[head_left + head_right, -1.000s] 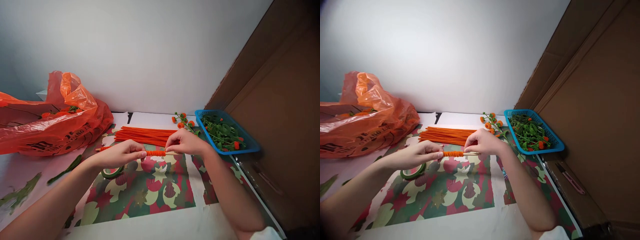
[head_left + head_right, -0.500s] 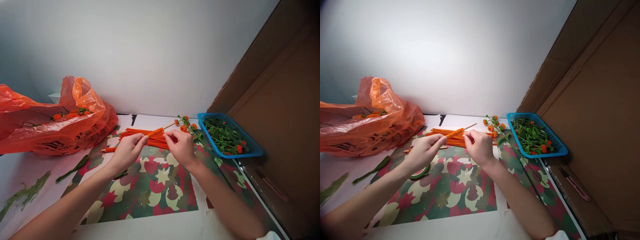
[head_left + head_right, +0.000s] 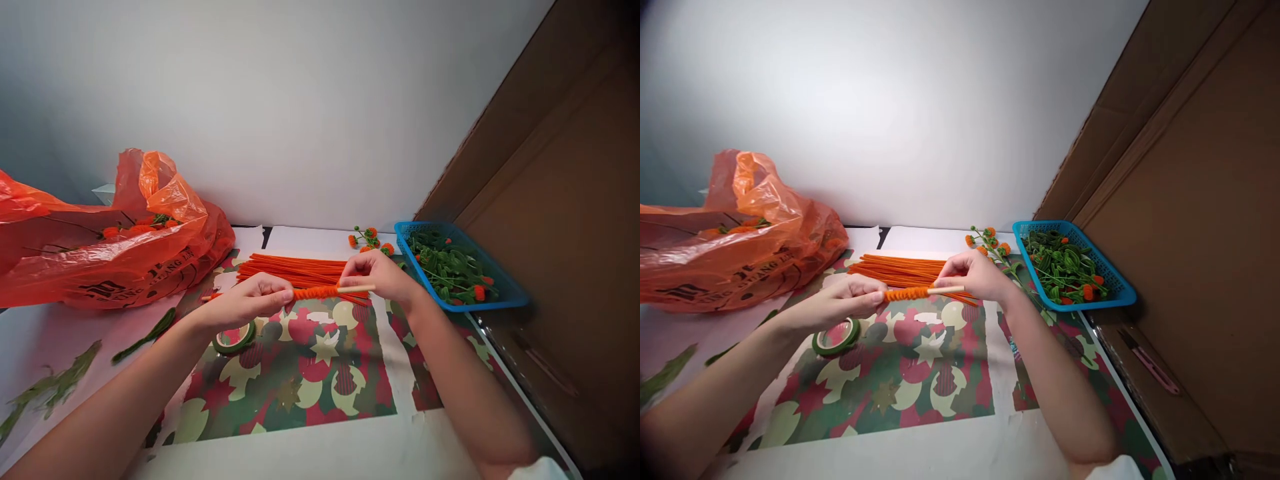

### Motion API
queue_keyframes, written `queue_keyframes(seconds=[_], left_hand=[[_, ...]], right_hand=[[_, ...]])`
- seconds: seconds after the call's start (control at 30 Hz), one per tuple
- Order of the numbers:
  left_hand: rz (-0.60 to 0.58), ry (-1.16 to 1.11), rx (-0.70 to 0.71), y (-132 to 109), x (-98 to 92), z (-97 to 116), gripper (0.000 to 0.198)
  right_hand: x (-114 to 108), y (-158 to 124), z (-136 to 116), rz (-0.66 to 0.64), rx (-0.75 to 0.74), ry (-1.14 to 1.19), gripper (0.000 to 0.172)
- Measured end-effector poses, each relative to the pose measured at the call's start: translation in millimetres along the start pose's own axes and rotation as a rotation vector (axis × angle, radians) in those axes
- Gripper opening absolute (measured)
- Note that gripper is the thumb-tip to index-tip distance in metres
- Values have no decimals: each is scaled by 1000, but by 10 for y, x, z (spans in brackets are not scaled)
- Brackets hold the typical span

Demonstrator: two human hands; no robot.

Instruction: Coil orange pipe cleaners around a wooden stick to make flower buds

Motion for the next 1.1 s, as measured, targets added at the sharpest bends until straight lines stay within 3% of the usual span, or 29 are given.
queue_keyframes(seconds=[0.13,0.2,0.3,0.4,0.47,0.53,0.6,0.73,0.9,1.1], left_hand=[[-13,306,-72,-12,9,-5,36],[93,449,-62,4,-56,28,36],[363,602,24,-6,-183,156,36],[606,610,125,-79,-255,276,37],[676,534,167,-113,-273,296,36],[643,373,179,-100,-272,246,35],[523,181,167,-45,-235,161,36],[296,-7,134,23,-146,55,39],[139,9,71,25,-106,0,40],[49,215,-4,2,-80,1,40]], right_hand=[[-3,-50,-36,0,7,-321,13],[-32,-61,-106,112,-1,-518,13],[-70,-89,-232,327,3,-706,14],[-93,-112,-277,473,11,-626,14],[-115,-104,-221,513,26,-446,17],[-96,-58,-117,470,38,-211,20],[-26,9,-26,355,44,2,20],[93,74,62,140,71,197,26],[7,68,89,81,27,41,24],[-37,27,104,33,-9,-117,13]])
Point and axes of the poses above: each hand's wrist, its own y-axis towards the middle knuckle, its own x-axis out of the palm, z = x × y, the point moved 9 cm from there along y, towards the middle knuckle, and after that the axes turned 15 degrees about -y, right-handed, at the moved point
